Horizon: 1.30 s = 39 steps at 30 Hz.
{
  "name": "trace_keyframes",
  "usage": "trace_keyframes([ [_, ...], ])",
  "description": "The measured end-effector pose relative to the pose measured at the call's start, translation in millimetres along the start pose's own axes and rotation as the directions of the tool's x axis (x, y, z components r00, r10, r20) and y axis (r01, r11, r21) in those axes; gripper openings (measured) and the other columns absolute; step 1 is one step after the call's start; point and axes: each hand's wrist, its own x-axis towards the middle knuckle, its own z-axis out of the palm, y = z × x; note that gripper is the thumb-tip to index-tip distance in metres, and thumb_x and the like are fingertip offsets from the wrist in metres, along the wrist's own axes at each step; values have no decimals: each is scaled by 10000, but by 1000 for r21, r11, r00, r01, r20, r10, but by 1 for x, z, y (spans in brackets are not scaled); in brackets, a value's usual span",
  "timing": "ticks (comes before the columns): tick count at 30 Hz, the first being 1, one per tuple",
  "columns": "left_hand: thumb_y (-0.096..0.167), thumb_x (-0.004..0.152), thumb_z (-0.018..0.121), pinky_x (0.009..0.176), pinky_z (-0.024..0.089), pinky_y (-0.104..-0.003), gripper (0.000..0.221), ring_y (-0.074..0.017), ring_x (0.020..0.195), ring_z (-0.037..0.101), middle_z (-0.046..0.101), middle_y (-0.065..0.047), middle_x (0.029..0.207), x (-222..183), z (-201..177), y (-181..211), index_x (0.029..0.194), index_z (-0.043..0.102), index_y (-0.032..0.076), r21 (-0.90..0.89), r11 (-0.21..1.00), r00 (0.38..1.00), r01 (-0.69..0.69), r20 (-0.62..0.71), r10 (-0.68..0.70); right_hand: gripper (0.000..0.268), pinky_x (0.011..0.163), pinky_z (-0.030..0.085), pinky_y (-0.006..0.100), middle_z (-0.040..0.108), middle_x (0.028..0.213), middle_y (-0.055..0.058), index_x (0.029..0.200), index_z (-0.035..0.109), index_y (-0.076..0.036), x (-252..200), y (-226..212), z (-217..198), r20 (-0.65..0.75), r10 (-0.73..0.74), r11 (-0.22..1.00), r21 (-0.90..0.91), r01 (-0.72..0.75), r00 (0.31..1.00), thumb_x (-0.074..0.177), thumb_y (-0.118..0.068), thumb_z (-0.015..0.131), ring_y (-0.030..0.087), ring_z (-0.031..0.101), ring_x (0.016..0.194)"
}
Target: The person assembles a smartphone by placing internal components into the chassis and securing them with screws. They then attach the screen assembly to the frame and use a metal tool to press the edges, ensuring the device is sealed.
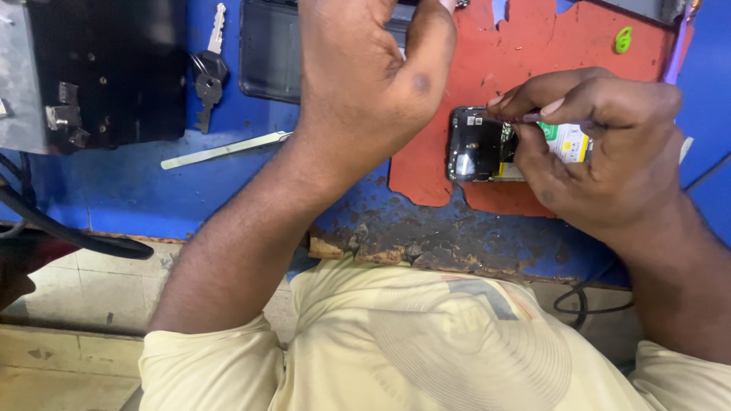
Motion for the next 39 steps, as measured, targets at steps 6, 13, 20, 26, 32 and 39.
trace_keyframes([
  [6, -62, 1021, 605, 694, 479, -341, 99, -243, 756, 664, 648, -102, 857, 0, -1, 4, 995, 629, 31, -5, 1000, 1000, -8, -5, 8, 336, 840, 618, 384, 701, 1021, 276, 969, 391, 42, 7, -2, 6, 3, -49, 997, -61, 49, 999, 892, 219, 667, 337, 754, 967],
  [13, -67, 989, 609, 620, 432, -358, 86, -242, 638, 604, 603, -120, 814, 0, -2, 11, 973, 626, 16, 0, 999, 998, 54, -8, -54, 336, 763, 605, 329, 738, 1006, 193, 1032, 546, -22, -2, -5, 6, 34, 36, 934, -356, -22, 999, 898, 46, 847, 252, 761, 896],
  [20, -54, 1039, 623, 635, 434, -358, 99, -234, 660, 615, 608, -107, 785, 1, -2, 12, 976, 613, 21, 4, 1000, 1000, -6, -16, 6, 286, 711, 586, 323, 747, 978, 105, 1079, 539, -35, -4, 6, 2, 90, -80, 927, -358, 107, 993, 930, -41, 784, 247, 750, 847],
  [26, -62, 1035, 614, 624, 439, -360, 96, -226, 648, 621, 614, -103, 816, 3, -2, 12, 982, 615, 18, -14, 1000, 1000, 3, -2, -3, 238, 702, 576, 313, 748, 1000, 106, 1048, 565, -26, -2, 3, 2, 93, -48, 929, -362, 79, 995, 923, -48, 767, 236, 742, 835],
  [32, -66, 1018, 594, 636, 449, -351, 101, -229, 669, 635, 626, -101, 816, 2, -1, 13, 988, 618, 27, -14, 1000, 1000, 1, 6, -1, 279, 668, 581, 330, 756, 941, 113, 1014, 614, -61, 3, -5, 0, 64, -11, 876, -480, 40, 998, 911, -87, 872, 232, 741, 783],
  [39, -60, 1034, 592, 676, 491, -333, 101, -217, 727, 677, 657, -86, 867, 0, -2, 11, 1021, 624, 35, -14, 1000, 999, 12, 34, -11, 265, 759, 602, 293, 746, 1060, 107, 1091, 518, 3, 0, 3, 2, 61, -124, 953, -272, 136, 990, 967, 17, 751, 208, 757, 929],
])
